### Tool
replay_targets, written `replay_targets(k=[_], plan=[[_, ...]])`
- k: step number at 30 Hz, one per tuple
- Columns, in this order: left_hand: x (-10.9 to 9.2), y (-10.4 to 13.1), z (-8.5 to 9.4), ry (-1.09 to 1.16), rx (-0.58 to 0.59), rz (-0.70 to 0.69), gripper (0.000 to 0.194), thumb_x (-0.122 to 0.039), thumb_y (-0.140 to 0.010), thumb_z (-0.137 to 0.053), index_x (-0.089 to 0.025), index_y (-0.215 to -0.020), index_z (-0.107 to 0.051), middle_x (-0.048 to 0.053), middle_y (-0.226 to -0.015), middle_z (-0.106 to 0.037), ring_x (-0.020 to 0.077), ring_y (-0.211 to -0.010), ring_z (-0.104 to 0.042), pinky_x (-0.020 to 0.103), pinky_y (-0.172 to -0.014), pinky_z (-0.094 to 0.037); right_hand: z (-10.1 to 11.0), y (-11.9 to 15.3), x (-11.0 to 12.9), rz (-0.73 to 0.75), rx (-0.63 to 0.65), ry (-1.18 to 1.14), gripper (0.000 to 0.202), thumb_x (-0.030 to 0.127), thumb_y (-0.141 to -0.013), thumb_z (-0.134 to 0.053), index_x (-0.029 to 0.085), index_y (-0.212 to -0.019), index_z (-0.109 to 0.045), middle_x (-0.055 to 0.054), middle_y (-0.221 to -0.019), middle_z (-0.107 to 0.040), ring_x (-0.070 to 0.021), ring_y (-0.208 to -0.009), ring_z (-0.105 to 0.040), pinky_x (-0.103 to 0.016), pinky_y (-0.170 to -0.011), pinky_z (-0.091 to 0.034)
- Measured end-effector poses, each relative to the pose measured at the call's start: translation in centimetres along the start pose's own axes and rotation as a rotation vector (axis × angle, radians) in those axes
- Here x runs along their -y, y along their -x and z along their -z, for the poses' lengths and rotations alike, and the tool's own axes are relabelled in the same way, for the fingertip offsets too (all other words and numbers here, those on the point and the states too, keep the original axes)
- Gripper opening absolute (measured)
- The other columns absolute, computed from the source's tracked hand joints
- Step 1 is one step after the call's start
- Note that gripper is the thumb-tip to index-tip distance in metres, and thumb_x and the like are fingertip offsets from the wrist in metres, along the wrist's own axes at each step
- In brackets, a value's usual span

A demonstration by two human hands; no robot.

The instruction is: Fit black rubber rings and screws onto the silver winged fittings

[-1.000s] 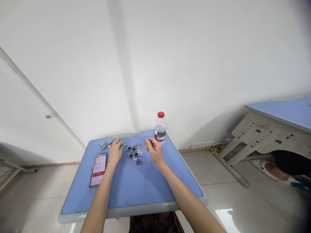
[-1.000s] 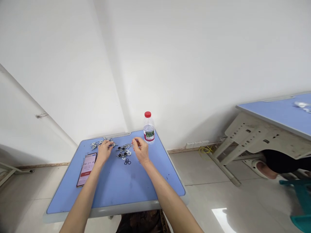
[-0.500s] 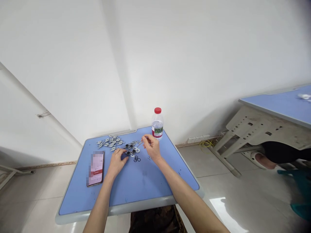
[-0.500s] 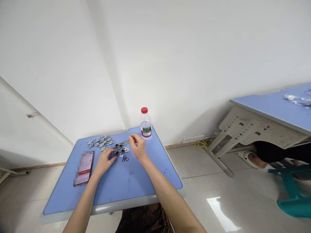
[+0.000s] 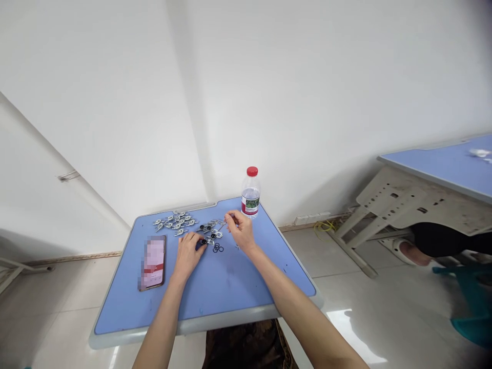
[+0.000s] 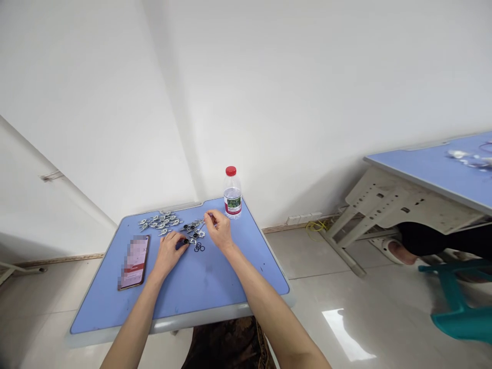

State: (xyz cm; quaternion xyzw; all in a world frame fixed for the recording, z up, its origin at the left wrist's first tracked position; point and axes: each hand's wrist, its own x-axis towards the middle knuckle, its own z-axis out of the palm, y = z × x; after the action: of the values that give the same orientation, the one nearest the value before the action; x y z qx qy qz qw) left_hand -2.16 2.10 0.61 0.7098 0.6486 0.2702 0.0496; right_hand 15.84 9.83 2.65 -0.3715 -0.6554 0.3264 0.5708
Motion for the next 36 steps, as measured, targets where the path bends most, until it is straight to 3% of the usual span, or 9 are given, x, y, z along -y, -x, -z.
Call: replay_targets(k=[9,16,20,24,26,28,31,36], plan=[[-0.9,4.7,1.3,-0.074,0.007,-0.016,0.005,-0.022,-0.08,-0.062,-0.021,-0.085,-0.06,0.001,-0.085,-0.065,0.0214,-0.085,-0.058,0.037,-0.081,-0.034,-0.1,0.2,0.1,0.014,0.018,0.028,0.021,0.035,-0.085,-0.049,0.017,-0.077,-0.057,-0.001,-0.065,-0.059,-0.0105,-0.051,-0.05,-0.022,-0.048,-0.041],[-1.7,8.3,1.2,0.086,-0.03,0.157,0.018,-0.035,-0.082,-0.061,-0.02,-0.09,-0.059,-0.002,-0.062,-0.06,0.0195,-0.067,-0.056,0.036,-0.076,-0.039,-0.1,0.2,0.3,0.015,0.031,0.046,0.02,0.034,-0.085,-0.049,0.017,-0.077,-0.057,-0.001,-0.066,-0.059,-0.0106,-0.052,-0.049,-0.022,-0.05,-0.041],[-0.9,9.5,1.9,0.162,-0.044,0.19,0.013,-0.026,-0.085,-0.051,-0.021,-0.094,-0.06,0.001,-0.079,-0.063,0.0191,-0.074,-0.059,0.035,-0.075,-0.043,-0.1,0.2,0.3,0.017,0.039,0.055,0.021,0.034,-0.085,-0.048,0.017,-0.077,-0.057,-0.001,-0.065,-0.058,-0.0104,-0.052,-0.048,-0.022,-0.05,-0.041],[-0.4,9.6,2.2,0.114,0.032,0.13,0.027,-0.018,-0.082,-0.054,-0.023,-0.107,-0.06,0.006,-0.106,-0.061,0.022,-0.093,-0.059,0.04,-0.085,-0.044,-0.2,0.2,0.3,0.019,0.045,0.067,0.021,0.035,-0.085,-0.048,0.017,-0.078,-0.057,0.0,-0.063,-0.057,-0.0105,-0.051,-0.048,-0.022,-0.05,-0.039],[-0.3,9.1,2.3,0.099,0.06,0.03,0.042,-0.012,-0.082,-0.051,-0.026,-0.121,-0.055,0.007,-0.128,-0.052,0.0243,-0.115,-0.05,0.043,-0.094,-0.04,-0.2,0.2,0.3,0.02,0.049,0.074,0.021,0.035,-0.084,-0.048,0.017,-0.078,-0.057,0.0,-0.061,-0.056,-0.0106,-0.051,-0.047,-0.022,-0.049,-0.039],[-0.3,8.3,2.7,0.083,0.16,-0.087,0.053,-0.008,-0.082,-0.049,-0.032,-0.129,-0.049,0.004,-0.137,-0.047,0.0241,-0.121,-0.045,0.045,-0.098,-0.038,-0.2,0.3,0.4,0.021,0.054,0.081,0.021,0.034,-0.084,-0.048,0.017,-0.077,-0.057,0.0,-0.061,-0.056,-0.0105,-0.051,-0.047,-0.022,-0.049,-0.039],[-0.1,7.1,3.4,0.069,0.26,-0.186,0.05,-0.006,-0.085,-0.046,-0.034,-0.127,-0.052,0.003,-0.132,-0.052,0.023,-0.118,-0.047,0.044,-0.096,-0.041,-0.3,0.3,0.4,0.026,0.061,0.092,0.02,0.032,-0.084,-0.048,0.017,-0.077,-0.057,0.0,-0.06,-0.055,-0.0104,-0.051,-0.047,-0.022,-0.049,-0.038],[-0.3,6.4,3.2,0.087,0.241,-0.178,0.036,-0.009,-0.085,-0.053,-0.027,-0.115,-0.06,0.005,-0.109,-0.059,0.0209,-0.103,-0.053,0.039,-0.089,-0.047,-0.2,0.3,0.3,0.036,0.067,0.099,0.02,0.033,-0.085,-0.049,0.017,-0.077,-0.057,0.0,-0.062,-0.056,-0.0102,-0.049,-0.046,-0.022,-0.048,-0.037]])
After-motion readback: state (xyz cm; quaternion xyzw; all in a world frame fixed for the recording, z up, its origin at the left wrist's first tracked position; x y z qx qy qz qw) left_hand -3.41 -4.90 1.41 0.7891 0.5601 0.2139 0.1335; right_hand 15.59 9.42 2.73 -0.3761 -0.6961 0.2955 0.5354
